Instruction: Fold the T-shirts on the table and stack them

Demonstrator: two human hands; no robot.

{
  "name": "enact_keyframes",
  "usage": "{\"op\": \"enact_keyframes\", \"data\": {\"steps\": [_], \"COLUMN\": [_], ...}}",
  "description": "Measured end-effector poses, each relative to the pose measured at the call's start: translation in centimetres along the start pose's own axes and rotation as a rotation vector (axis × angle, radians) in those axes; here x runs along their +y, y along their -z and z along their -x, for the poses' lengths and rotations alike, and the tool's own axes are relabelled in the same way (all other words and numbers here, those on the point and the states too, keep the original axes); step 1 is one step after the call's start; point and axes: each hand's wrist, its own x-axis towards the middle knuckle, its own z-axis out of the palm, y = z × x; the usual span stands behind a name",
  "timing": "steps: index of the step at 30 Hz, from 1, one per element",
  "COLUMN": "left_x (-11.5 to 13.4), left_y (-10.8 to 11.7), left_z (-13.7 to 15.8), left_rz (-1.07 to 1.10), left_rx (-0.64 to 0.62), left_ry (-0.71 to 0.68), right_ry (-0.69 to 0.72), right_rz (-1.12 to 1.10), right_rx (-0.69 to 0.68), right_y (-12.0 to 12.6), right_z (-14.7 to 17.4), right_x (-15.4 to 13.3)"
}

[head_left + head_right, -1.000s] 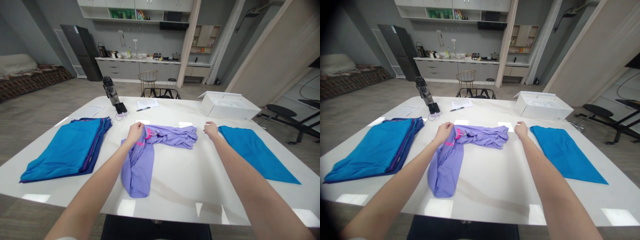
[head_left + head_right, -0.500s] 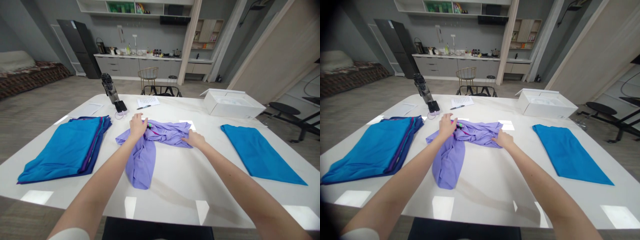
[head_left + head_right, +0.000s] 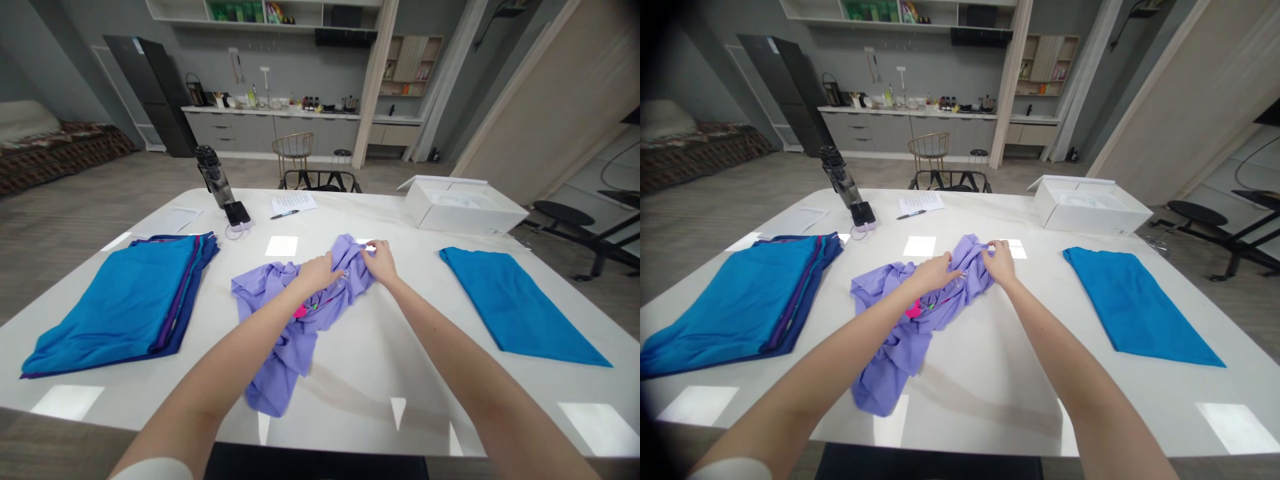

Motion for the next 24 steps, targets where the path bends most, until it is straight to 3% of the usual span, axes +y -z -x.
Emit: {"op": "enact_keyframes", "data": {"steps": [2, 5, 7, 11, 14, 17, 21, 24], "left_x": [0.2, 0.2, 0.0, -1.4, -3.6, -6.1, -9.0, -10.2], "left_y": [-1.1, -2.4, -2.6, -1.0, 1.3, 3.3, 4.5, 4.4], "left_z": [-1.6, -3.9, -4.8, -5.3, -5.0, -4.4, -3.2, -2.4], "left_rz": [0.041, 0.070, 0.053, -0.001, -0.038, -0.056, -0.106, -0.182], "left_rx": [0.049, -0.005, 0.010, 0.202, 0.372, 0.432, 0.429, 0.446], "left_ry": [-0.009, -0.011, 0.024, 0.191, 0.330, 0.419, 0.505, 0.503], "right_ry": [0.012, 0.100, 0.136, 0.070, -0.109, -0.252, -0.447, -0.379], "right_rz": [0.104, 0.196, 0.223, 0.205, 0.289, 0.385, 0.479, 0.530], "right_rx": [-0.082, -0.345, -0.407, -0.322, -0.263, -0.159, -0.092, -0.003], "right_y": [-0.2, 0.0, 0.9, 4.9, 8.5, 10.7, 10.9, 9.5], "right_z": [1.8, 3.8, 4.0, 2.6, 1.0, 0.0, -0.1, 0.4], "right_x": [-1.3, -2.4, -2.0, 1.6, 5.7, 9.5, 11.3, 10.0]}}
